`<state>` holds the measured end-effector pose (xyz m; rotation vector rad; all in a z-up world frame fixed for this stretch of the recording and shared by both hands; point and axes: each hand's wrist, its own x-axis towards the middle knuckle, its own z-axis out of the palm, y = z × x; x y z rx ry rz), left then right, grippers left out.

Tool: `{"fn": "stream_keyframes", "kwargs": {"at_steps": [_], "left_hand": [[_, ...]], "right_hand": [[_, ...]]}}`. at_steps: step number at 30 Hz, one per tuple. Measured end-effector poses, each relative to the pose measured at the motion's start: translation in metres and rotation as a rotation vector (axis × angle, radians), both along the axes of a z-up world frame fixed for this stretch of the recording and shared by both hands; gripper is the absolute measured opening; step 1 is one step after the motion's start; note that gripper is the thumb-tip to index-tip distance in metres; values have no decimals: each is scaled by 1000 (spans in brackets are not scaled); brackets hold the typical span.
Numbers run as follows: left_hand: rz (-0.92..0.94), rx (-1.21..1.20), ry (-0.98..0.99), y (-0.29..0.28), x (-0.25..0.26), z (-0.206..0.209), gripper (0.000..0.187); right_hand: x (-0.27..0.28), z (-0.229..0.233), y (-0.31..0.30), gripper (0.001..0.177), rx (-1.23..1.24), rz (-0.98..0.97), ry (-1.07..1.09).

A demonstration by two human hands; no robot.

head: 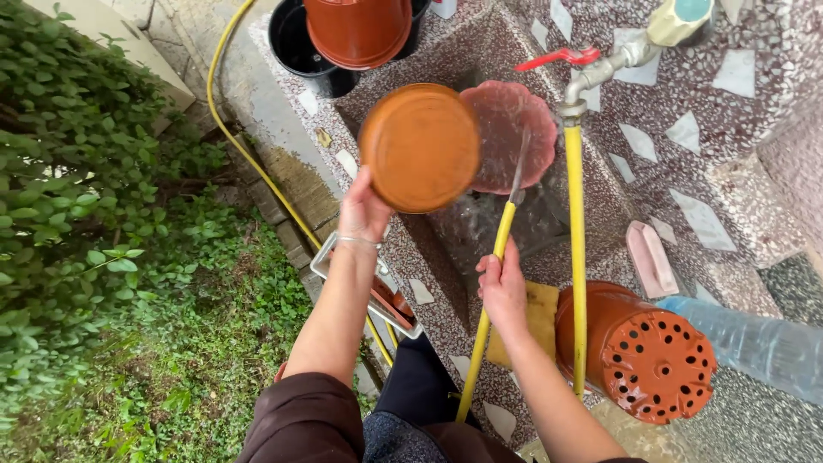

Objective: Washing plastic flower pots and saucers using a sponge and a water hose at an outdoor sink

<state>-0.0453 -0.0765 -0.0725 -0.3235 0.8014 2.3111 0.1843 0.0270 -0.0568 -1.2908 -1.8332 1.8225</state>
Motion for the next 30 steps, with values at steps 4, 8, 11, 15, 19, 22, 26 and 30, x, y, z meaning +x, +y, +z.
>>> {"fn": "stream_keyframes", "kwargs": {"at_steps": [4,8,11,15,19,22,26,30], "left_hand": [[197,-25,-63,-54,-26,-8,27],[357,-11,-115,-94,-78,-121,34],[409,57,-163,-102,-112,-203,39],[491,-13,-105,-94,-120,-235,50],[511,-312,-27,-71,-115,-192,49],[501,-528,-128,-71,-106,-162,89],[745,-1591,736,-51,-45,-125,61],[233,-1388,1856,46,21,-91,59]], "right_hand": [[-1,-11,-1,51,10,0,-26],[-7,1,-6,52,-33,13,-57],[-11,8,-10,53,-48,-8,-14],[-16,-6,-12,50,-100,-8,-18],[-18,-23,-14,48,-147,-44,-4],[-17,-29,-9,43,-188,-64,8],[-12,-47,-8,37,-209,-120,20],[-12,-29,-7,36,-239,-97,-52]]}}
